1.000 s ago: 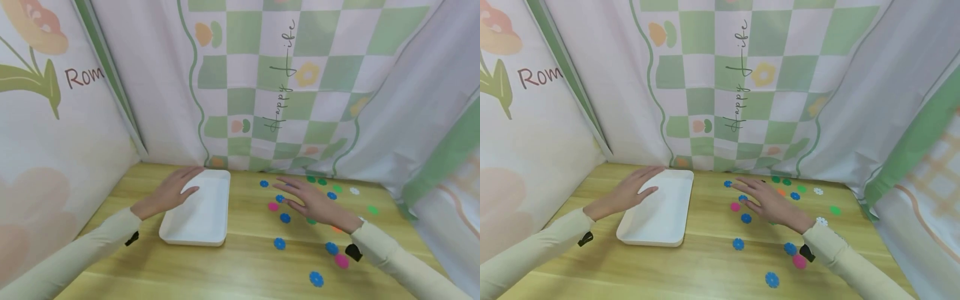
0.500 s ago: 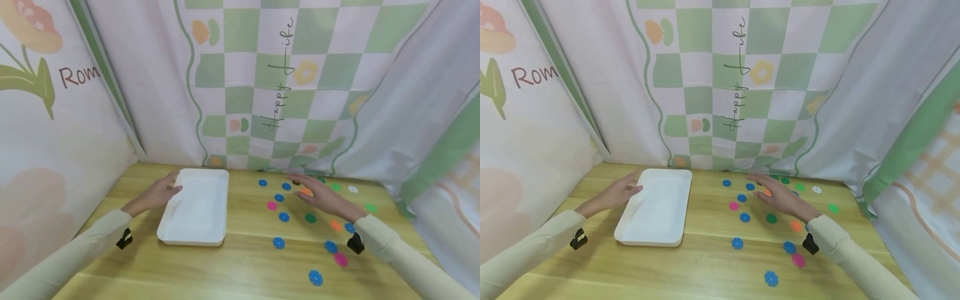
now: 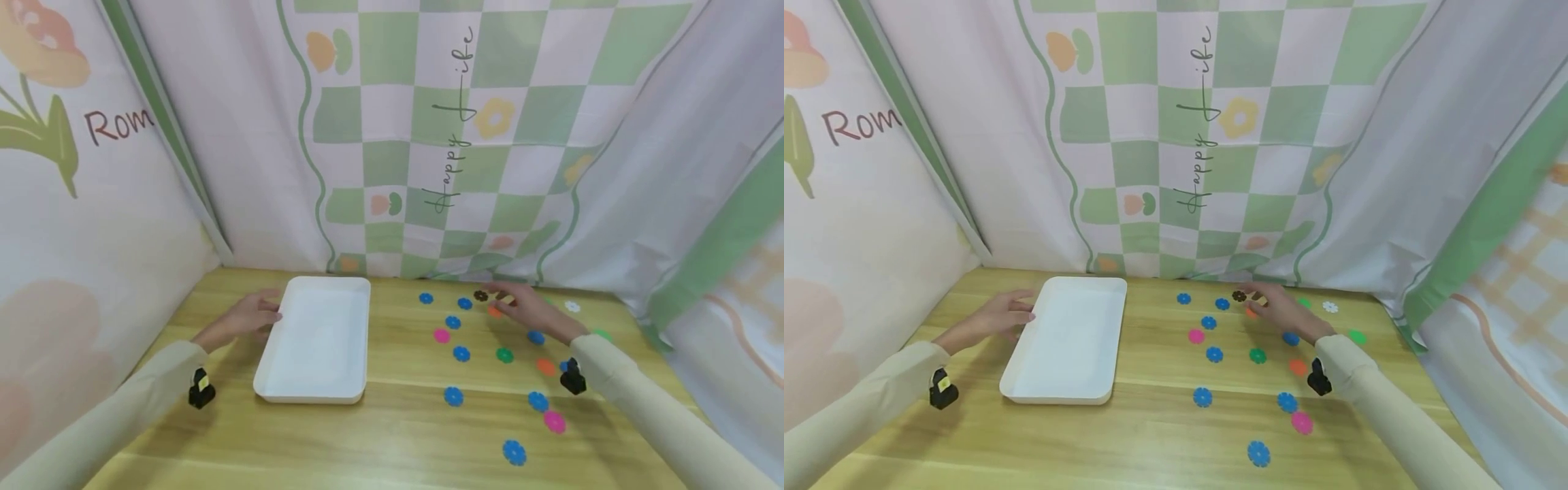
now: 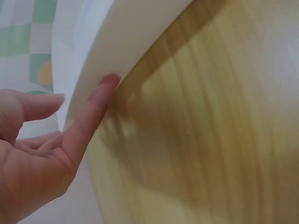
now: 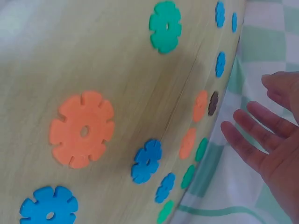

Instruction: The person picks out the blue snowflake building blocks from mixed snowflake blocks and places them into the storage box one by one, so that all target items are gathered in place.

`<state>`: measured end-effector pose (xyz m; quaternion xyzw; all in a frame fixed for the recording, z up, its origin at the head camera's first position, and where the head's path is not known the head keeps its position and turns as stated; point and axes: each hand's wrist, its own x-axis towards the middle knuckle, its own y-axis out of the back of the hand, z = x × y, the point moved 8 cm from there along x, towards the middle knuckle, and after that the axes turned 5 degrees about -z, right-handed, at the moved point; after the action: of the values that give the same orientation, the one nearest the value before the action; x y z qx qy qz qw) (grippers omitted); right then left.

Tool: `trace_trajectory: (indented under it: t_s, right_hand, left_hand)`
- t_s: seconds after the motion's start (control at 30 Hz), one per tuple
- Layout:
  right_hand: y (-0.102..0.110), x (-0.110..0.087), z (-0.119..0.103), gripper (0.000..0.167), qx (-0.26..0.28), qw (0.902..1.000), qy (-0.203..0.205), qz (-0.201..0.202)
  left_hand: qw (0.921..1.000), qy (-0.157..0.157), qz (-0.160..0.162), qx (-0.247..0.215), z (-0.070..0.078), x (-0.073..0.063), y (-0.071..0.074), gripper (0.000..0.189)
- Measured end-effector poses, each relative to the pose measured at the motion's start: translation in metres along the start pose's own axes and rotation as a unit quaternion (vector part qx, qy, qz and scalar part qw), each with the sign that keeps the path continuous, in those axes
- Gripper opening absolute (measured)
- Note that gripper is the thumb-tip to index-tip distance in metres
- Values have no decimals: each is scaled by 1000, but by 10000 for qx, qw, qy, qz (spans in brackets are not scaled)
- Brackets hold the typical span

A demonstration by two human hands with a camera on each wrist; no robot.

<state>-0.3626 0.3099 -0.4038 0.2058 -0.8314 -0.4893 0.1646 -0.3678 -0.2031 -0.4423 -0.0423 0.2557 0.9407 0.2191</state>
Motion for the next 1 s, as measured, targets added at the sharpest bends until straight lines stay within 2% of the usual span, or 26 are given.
trace_trajectory:
  t_s: [0.17,0.33,0.47,0.6,0.73,0.87,1.0]
  right_hand:
    - [3,3,8,44,153,9998,-66,51]
    - [5,6,20,43,344,9991,-176,194]
    - [5,6,29,41,616,9971,-343,283]
    - [4,8,32,41,862,9953,-322,310]
    - [0,13,34,42,1166,9919,-441,243]
    - [-7,19,39,45,1363,9887,-611,116]
    - [-13,25,44,44,1330,9887,-690,75]
  left_hand:
    - [9993,194,-187,-275,-8,-1,-7,63]
    - [9987,309,-158,-365,-1,-7,-15,61]
    - [9986,298,-200,-396,5,-8,-24,60]
    - [9976,266,-265,-581,8,-9,-36,60]
    - [9961,119,-388,-782,11,-8,-46,60]
    - [9945,-26,-525,-902,14,-8,-54,60]
    - [9940,-47,-586,-918,17,-8,-61,61]
